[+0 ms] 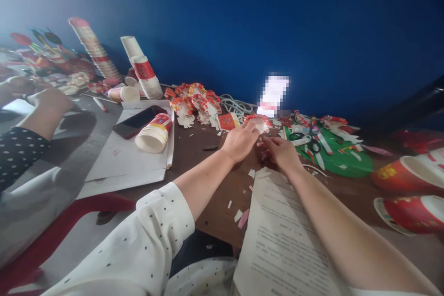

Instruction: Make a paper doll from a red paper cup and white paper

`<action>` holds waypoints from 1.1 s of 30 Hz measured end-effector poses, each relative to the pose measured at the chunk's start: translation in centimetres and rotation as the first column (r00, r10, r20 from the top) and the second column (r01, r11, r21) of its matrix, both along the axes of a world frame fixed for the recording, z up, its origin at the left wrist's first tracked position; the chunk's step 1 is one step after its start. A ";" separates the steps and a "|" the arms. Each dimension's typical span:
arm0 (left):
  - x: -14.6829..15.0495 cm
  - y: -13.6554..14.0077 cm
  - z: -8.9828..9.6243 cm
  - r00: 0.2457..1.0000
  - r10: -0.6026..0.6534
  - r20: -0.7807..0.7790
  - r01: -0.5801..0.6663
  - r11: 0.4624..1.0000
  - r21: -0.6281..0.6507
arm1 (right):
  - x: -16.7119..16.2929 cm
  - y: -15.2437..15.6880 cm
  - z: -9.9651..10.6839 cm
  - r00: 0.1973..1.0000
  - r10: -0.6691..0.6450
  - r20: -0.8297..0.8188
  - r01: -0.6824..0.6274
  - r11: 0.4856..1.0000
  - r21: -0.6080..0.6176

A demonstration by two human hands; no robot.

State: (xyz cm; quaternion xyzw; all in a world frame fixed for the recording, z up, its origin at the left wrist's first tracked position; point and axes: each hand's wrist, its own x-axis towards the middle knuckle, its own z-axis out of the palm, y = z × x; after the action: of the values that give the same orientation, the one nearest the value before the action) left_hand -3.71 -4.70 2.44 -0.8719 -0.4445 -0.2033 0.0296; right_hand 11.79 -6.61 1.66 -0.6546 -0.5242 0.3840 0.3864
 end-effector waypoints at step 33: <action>3.7 -0.3 -1.7 -0.013 0.764 0.646 0.428 0.588 -0.687 | -1.1 0.6 -1.9 0.953 -0.092 -0.288 0.124 0.988 0.094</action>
State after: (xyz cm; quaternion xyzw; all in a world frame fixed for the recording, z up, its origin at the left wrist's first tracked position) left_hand -0.02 -5.05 0.72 -0.2897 -0.4865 -0.5250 -0.6354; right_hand 10.73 -5.98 -0.27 -0.5983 -0.4474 0.4221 0.5135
